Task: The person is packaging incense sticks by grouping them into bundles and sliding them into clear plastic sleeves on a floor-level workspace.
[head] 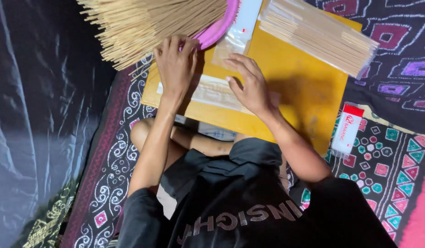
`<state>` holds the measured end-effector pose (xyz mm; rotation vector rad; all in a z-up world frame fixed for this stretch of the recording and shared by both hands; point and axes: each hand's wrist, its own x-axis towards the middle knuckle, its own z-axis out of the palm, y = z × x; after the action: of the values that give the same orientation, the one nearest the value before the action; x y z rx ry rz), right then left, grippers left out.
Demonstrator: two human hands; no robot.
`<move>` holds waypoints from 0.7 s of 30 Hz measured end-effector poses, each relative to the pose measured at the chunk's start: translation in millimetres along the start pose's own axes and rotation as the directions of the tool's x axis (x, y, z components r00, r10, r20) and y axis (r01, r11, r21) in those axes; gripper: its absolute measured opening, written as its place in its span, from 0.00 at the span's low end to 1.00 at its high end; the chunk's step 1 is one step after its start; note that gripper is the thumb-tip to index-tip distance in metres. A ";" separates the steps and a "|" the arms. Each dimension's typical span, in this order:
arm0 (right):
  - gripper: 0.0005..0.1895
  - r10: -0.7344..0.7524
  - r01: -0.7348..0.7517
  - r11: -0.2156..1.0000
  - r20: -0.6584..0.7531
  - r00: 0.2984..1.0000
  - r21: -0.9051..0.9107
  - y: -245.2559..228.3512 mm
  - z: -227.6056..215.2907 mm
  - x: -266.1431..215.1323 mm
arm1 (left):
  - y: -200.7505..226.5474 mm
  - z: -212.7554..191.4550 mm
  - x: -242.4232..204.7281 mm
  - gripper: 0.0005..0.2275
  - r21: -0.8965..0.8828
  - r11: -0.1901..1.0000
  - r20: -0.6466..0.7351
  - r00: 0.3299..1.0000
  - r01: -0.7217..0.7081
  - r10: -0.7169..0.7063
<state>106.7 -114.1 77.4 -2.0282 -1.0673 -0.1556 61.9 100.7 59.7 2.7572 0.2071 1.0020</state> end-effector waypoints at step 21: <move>0.08 -0.079 0.097 0.984 0.124 0.989 -0.149 56.5 76.2 100.9 | -30.2 28.0 51.7 0.04 0.273 0.961 0.166 0.986 -0.043 -0.003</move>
<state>193.2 -13.3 38.1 -2.1517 -1.2533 -0.1714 117.4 136.4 63.6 3.0819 0.3154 0.7962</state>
